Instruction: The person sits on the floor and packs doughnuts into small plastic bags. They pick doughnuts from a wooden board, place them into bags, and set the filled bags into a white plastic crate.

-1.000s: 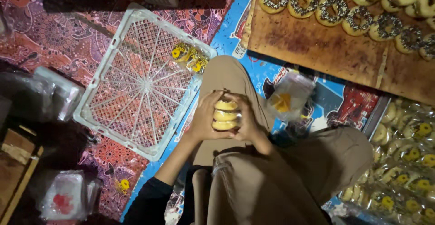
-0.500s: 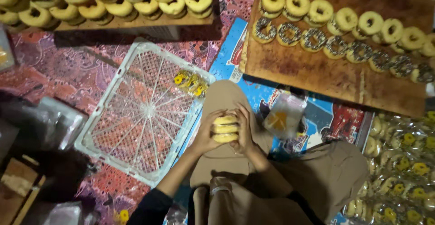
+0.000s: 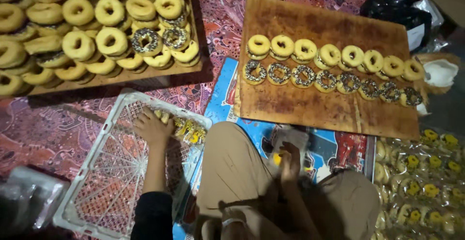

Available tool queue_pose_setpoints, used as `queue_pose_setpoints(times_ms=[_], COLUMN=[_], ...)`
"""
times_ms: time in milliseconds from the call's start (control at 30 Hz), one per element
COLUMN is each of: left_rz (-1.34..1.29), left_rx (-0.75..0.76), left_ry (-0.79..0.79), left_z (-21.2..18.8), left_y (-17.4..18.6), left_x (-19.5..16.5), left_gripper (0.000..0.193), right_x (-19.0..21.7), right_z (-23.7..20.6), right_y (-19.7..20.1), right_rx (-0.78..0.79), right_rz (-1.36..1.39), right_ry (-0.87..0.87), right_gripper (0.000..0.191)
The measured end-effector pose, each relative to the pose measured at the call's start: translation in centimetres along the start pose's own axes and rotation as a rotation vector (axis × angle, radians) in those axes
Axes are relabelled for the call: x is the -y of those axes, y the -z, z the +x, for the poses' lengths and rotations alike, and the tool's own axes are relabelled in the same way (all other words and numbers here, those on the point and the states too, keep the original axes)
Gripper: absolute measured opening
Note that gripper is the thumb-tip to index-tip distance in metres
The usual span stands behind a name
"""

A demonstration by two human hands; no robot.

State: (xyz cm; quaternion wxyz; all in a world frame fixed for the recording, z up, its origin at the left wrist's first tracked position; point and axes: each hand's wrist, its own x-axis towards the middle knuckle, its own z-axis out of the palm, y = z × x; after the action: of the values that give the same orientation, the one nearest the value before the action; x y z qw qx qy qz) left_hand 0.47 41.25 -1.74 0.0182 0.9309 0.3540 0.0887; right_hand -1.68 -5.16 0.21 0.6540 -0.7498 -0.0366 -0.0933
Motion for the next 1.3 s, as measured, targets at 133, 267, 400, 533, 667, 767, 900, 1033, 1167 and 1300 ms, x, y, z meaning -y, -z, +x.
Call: queue_pose_setpoints(times_ms=[133, 267, 400, 533, 667, 767, 900, 1033, 1167, 1300], left_rz=[-0.003, -0.097, -0.141, -0.155, -0.348, -0.761, -0.864, -0.879, -0.423, -0.510], left_rx=[0.087, 0.172, 0.028, 0.093, -0.034, -0.191, -0.010, 0.403, 0.380, 0.468], left_ry=[-0.002, 0.077, -0.015, -0.069, -0.129, -0.357, -0.885, -1.056, -1.190, -1.085], left_z=[-1.4, -1.3, -1.6, -1.8, -2.2, -6.2, -17.0, -22.9, -25.3, -25.8], left_y=[-0.4, -0.7, -1.5, -0.9, 4.1, 8.8, 11.0, 5.6, -1.1, -3.1], left_x=[-1.4, -1.7, -1.4, -1.5, -4.9, -10.5, -20.2, -27.2, -30.3, -30.4], left_gripper=[0.121, 0.123, 0.113, 0.103, 0.095, 0.066, 0.022, 0.023, 0.022, 0.031], right_x=[-0.3, -2.3, -4.9, -6.1, -5.3, -4.2, -2.5, -1.7, -2.0, -1.8], right_z=[-0.3, 0.5, 2.9, 5.2, 7.2, 8.5, 9.6, 9.7, 9.9, 11.1], right_y=[0.1, 1.8, 5.3, 7.1, 6.3, 5.4, 5.0, 5.2, 4.9, 4.1], right_rx=[0.005, -0.046, 0.032, 0.212, 0.329, 0.450, 0.507, 0.391, 0.460, 0.533], right_rz=[-0.077, -0.256, -0.917, -1.014, -1.108, -1.303, -1.359, -1.168, -1.362, -1.290], right_ry=[-0.072, -0.067, -0.157, 0.285, -0.020, -0.008, 0.032, 0.078, 0.199, 0.283], right_gripper=[0.033, 0.029, 0.024, 0.036, 0.031, 0.025, 0.051, 0.043, 0.023, 0.013])
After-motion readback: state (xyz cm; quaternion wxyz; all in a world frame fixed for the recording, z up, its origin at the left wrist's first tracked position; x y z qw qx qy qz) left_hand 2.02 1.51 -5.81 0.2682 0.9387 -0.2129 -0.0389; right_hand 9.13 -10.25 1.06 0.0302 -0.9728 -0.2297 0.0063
